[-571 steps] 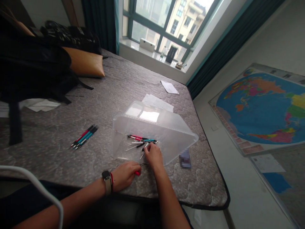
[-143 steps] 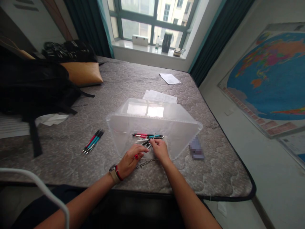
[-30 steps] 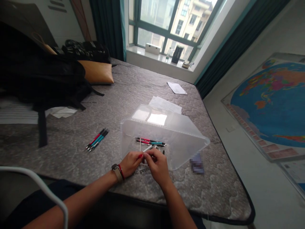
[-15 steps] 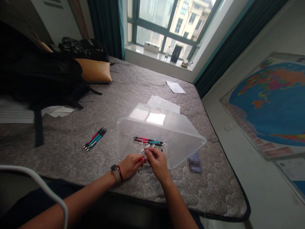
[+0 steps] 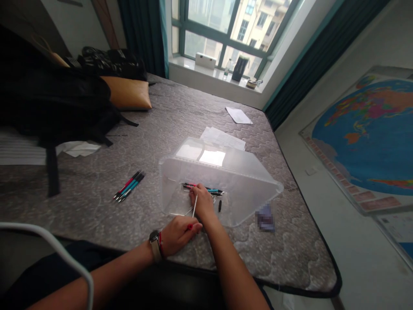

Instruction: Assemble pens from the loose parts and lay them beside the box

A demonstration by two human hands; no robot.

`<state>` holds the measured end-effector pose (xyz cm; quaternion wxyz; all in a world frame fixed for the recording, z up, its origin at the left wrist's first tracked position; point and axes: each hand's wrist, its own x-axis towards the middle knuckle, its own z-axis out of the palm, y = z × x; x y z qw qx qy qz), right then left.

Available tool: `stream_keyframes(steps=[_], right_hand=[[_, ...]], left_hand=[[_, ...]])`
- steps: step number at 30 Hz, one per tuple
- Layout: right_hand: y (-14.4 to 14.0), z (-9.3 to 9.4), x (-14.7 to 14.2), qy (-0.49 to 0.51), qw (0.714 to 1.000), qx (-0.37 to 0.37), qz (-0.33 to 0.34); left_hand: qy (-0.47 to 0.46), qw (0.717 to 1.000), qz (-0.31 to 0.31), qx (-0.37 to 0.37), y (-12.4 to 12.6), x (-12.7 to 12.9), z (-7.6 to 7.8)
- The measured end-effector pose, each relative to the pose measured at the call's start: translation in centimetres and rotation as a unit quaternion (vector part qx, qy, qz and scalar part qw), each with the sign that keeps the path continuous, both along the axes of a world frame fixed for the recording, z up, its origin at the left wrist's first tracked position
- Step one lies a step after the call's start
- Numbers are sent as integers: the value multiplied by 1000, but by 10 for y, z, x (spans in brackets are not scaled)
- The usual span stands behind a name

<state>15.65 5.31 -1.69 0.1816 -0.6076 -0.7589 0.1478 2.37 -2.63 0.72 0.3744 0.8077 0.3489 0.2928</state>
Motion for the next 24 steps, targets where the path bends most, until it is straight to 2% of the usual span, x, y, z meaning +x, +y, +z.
stream_keyframes(steps=[7, 17, 20, 24], right_hand=[[3, -8, 5, -52, 999, -13, -8], [5, -6, 7, -102, 994, -26, -13], [5, -4, 9, -99, 994, -34, 1], [3, 0, 14, -66, 996, -50, 18]], left_hand=[[-26, 999, 11, -33, 4, 1, 2], [-103, 984, 49, -135, 10, 0, -1], [-89, 988, 45, -114, 10, -1, -3], [-78, 997, -11, -1, 3, -2, -3]])
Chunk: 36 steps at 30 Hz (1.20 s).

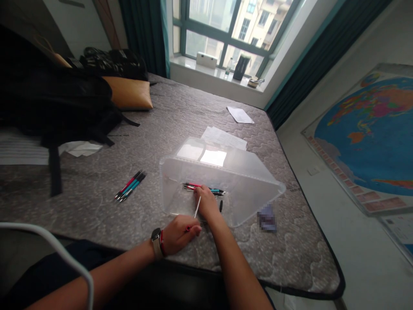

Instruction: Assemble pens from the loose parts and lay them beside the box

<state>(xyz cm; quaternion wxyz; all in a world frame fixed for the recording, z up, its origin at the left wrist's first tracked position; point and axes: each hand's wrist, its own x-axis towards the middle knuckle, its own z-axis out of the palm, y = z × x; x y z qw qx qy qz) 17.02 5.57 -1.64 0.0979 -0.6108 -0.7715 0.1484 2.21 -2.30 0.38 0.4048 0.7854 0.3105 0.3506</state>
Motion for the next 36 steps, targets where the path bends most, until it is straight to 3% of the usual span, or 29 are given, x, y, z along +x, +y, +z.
stream_keyframes(steps=[7, 12, 20, 22, 25, 29, 31, 33, 36], right_hand=[[2, 6, 8, 3, 999, -26, 22], [-1, 4, 7, -3, 1000, -12, 15], [0, 3, 8, 39, 998, 28, -28], [2, 13, 11, 95, 992, 63, -46], [-4, 42, 11, 189, 973, 119, -56], [-39, 95, 2, 302, 945, 122, 9], [-61, 112, -4, 331, 934, 126, 51], [-78, 118, -8, 347, 926, 119, 83], [-89, 110, -10, 360, 920, 100, 119]], left_hand=[[-5, 995, 38, 91, 8, -2, -7], [-10, 985, 27, 170, 14, -4, -6], [-28, 989, 47, 141, 18, -11, 2], [-5, 988, 57, 144, 21, -14, 3], [39, 983, 85, 156, 24, -17, 4], [82, 974, 117, 174, 27, -19, 3], [83, 972, 123, 182, 27, -19, 2], [74, 971, 120, 190, 28, -19, -1], [66, 971, 111, 203, 28, -18, -6]])
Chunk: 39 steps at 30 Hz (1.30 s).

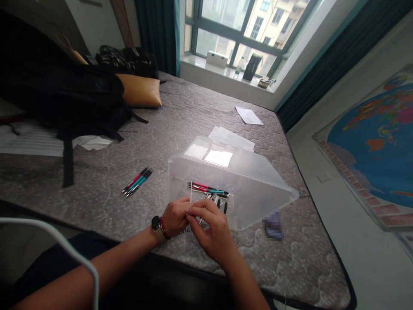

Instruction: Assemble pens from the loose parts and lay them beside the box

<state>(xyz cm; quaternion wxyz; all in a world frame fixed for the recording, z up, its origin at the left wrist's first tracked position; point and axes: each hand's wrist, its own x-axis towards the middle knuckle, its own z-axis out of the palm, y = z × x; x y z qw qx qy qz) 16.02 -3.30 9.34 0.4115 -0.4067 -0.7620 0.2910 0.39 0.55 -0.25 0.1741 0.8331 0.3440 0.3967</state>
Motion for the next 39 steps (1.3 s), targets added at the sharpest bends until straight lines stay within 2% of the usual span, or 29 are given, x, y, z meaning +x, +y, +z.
stream_keyframes(steps=[4, 8, 16, 21, 26, 29, 31, 33, 35, 39], right_hand=[[3, -16, 1, -17, 1000, -4, 16], [5, -22, 3, -41, 999, 9, 13], [4, -18, 9, -52, 998, 15, 15], [3, -15, 8, -102, 994, 47, 2], [1, -15, 5, -140, 989, 55, 8], [1, -14, 8, -97, 993, 55, -24], [4, -16, 13, -50, 994, 48, -85], [9, -22, 18, -6, 988, 20, -150], [16, -31, 21, 37, 981, -40, -185], [27, -50, 20, 137, 953, -215, -164]], left_hand=[[17, 1000, 1, 12, 1, 1, -8], [19, 1000, 4, 11, 2, 2, -8], [34, 999, -2, -13, 2, 1, -1], [51, 998, 13, -16, 2, 1, -4], [37, 999, -1, -15, 2, 2, -6], [34, 999, -3, -17, 2, 2, -4], [44, 999, 2, -17, 2, 2, -1], [52, 999, 2, -11, 1, 2, 1], [50, 999, -6, -9, 0, 3, 3], [45, 998, -40, -10, -2, 4, 5]])
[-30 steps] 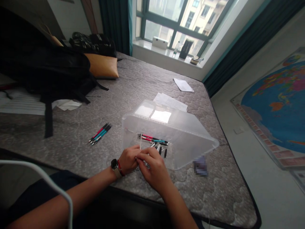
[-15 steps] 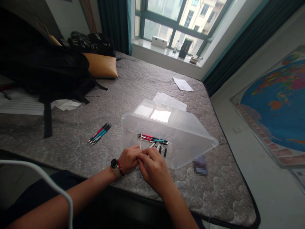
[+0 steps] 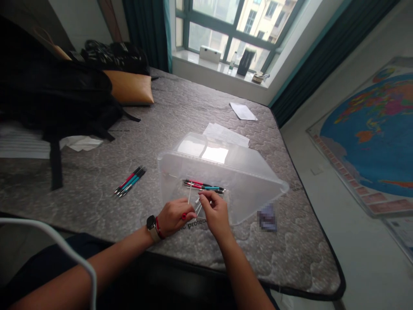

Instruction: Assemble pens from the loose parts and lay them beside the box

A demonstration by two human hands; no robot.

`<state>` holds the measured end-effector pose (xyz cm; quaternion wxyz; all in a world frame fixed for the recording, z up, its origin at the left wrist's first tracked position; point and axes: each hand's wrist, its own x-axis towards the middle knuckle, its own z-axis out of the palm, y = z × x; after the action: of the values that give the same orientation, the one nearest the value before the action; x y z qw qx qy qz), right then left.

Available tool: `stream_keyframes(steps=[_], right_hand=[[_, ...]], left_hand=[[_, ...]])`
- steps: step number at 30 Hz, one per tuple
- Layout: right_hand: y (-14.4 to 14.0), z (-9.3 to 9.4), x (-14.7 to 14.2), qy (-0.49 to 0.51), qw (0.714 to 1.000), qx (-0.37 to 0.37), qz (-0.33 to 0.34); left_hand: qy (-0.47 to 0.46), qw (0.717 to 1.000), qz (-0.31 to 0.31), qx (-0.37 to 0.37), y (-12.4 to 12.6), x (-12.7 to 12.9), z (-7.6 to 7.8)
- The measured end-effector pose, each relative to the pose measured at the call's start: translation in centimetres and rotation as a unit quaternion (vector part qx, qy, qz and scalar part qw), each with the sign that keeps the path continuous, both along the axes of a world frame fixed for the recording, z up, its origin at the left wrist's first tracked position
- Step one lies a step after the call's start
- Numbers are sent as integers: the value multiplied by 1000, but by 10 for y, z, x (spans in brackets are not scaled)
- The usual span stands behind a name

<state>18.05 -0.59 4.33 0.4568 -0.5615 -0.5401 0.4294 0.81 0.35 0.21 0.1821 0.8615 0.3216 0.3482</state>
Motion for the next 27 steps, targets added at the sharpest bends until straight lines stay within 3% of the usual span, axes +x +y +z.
stream_keyframes(steps=[4, 8, 11, 15, 20, 27], right_hand=[[2, -10, -7, 125, 981, -142, 38], [2, -12, -8, 163, 970, -163, 78], [3, -7, -5, 158, 983, -86, 21], [-6, 10, -4, 135, 987, 72, -47], [-26, 26, -9, 84, 983, 162, 32], [-26, 21, -15, -55, 970, 207, 111]], left_hand=[[9, 999, -40, 5, -4, 4, -3], [10, 998, -61, 7, -7, 7, -5], [10, 998, -61, -23, -7, 6, -3], [10, 996, -24, -84, -5, 5, -2], [-10, 992, -9, -127, -4, 5, -5], [-20, 991, 15, -128, -4, 6, -13]])
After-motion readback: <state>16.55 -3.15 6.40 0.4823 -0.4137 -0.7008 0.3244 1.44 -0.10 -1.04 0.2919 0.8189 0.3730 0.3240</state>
